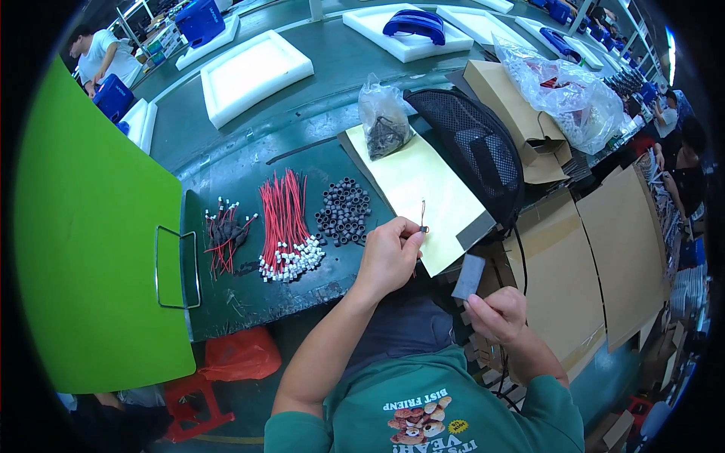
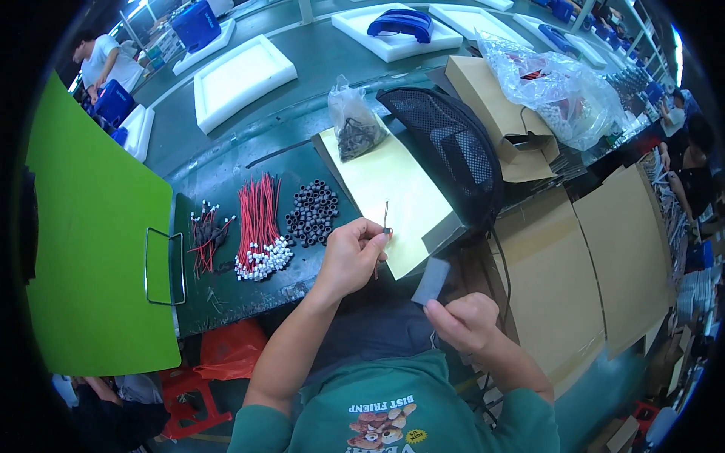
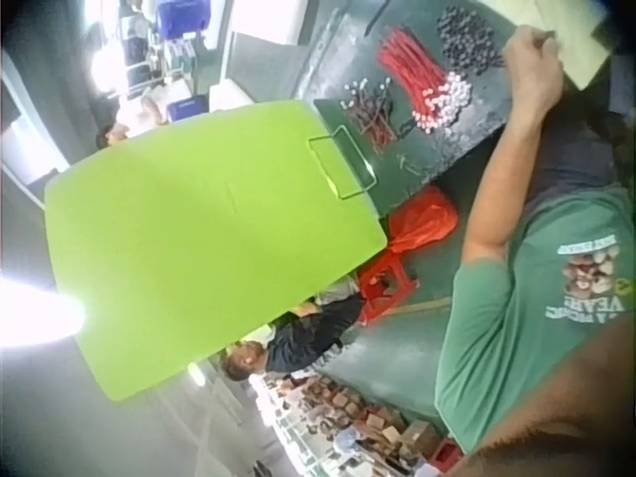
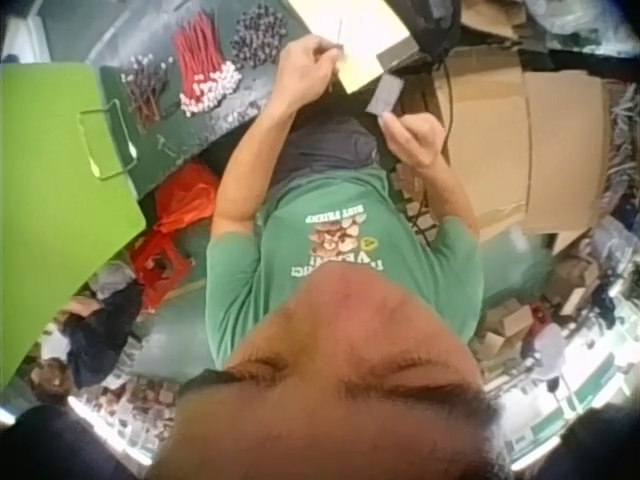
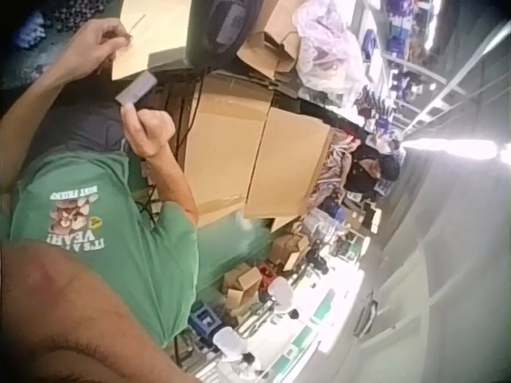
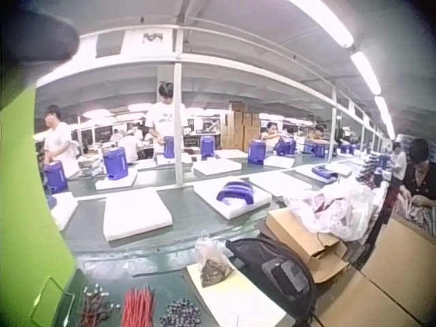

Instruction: The person assembles electronic wiring harnesses by manually attaching black connectors to red wires at a production workbench.

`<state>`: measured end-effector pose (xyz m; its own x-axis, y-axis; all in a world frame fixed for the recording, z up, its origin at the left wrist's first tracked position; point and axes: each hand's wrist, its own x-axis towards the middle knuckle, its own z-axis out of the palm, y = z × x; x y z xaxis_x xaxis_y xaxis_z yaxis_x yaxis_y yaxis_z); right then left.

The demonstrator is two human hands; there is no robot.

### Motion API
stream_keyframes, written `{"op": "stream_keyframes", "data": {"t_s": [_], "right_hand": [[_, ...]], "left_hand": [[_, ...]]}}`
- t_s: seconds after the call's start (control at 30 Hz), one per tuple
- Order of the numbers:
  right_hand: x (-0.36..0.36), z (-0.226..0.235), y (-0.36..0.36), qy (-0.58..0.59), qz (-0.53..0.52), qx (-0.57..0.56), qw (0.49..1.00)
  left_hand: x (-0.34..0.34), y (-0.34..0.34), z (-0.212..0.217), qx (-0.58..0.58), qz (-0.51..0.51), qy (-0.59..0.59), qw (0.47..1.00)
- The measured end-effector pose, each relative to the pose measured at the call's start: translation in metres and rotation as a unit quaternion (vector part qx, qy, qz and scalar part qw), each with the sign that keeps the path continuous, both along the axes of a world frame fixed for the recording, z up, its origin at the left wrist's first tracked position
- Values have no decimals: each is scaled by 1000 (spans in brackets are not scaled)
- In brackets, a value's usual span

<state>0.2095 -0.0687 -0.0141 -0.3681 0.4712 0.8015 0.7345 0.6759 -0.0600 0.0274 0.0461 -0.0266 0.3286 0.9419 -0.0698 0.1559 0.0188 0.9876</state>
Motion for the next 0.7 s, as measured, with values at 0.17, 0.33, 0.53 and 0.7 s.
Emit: {"op": "stream_keyframes", "data": {"t_s": [0.17,0.33,0.53,0.7], "right_hand": [[-15,31,1,135,-18,-26,990],[-29,41,21,473,24,-234,849],[-38,68,25,634,135,-258,716],[-41,88,25,285,10,-351,892]], "left_hand": [[-2,-6,-2,32,23,-73,997],[-10,-34,24,-103,33,-263,959],[-12,-46,19,-116,66,-308,942],[-11,-43,21,-126,-28,-118,985]]}}
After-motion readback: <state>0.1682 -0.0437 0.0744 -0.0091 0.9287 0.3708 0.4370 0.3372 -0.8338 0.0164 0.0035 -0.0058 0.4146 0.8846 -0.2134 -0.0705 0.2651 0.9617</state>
